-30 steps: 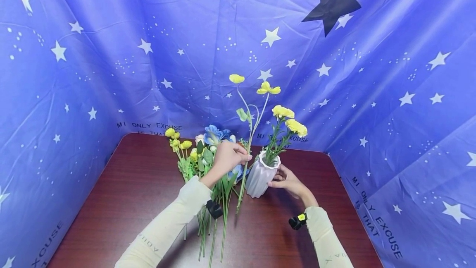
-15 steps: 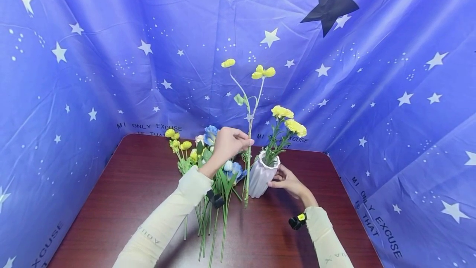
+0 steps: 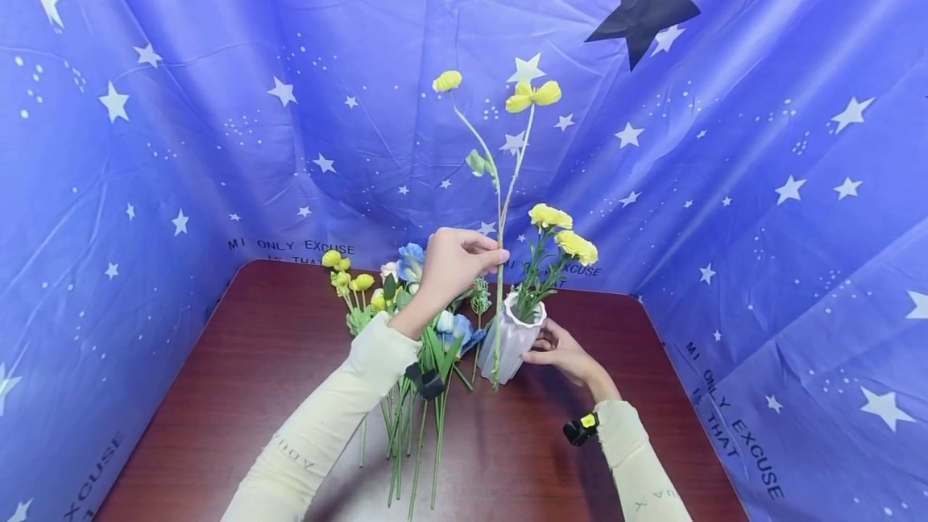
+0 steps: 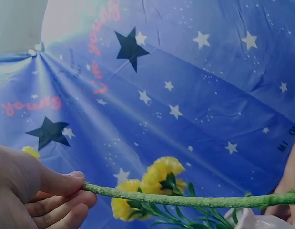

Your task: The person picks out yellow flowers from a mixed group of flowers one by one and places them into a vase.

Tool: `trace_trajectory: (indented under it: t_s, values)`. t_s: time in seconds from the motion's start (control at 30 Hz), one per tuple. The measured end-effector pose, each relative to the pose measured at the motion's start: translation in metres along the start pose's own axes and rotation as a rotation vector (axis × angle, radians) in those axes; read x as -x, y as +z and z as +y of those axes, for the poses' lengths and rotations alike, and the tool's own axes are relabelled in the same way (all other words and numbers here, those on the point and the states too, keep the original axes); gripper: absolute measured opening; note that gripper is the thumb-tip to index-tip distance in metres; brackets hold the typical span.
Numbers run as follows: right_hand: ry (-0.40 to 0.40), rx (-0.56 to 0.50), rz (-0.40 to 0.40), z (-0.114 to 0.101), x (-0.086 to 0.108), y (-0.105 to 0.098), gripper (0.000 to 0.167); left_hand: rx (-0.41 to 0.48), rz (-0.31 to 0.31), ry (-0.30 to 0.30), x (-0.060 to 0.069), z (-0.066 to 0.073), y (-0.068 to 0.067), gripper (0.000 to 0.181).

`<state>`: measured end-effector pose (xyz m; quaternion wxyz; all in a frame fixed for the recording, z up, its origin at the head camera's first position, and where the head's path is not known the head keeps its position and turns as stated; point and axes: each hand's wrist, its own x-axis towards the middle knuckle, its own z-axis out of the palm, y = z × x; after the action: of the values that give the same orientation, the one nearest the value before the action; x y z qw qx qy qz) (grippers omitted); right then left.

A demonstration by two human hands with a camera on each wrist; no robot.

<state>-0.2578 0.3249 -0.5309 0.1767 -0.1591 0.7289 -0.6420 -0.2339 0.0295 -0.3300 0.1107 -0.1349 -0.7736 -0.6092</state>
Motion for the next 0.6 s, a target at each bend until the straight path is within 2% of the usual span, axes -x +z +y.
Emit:
trace_trajectory:
  t_s: [0.27,0.6]
  values:
    - [0.006,-0.009,-0.004,-0.002,0.000,0.000,0.055,0.089,0.071,0.090,-0.010,0.015,0.001,0.014]
    - [0.014,-0.001,-0.003,0.000,0.001,0.000,0.058,0.109,0.134,0.123,-0.022,0.015,0.008,0.018]
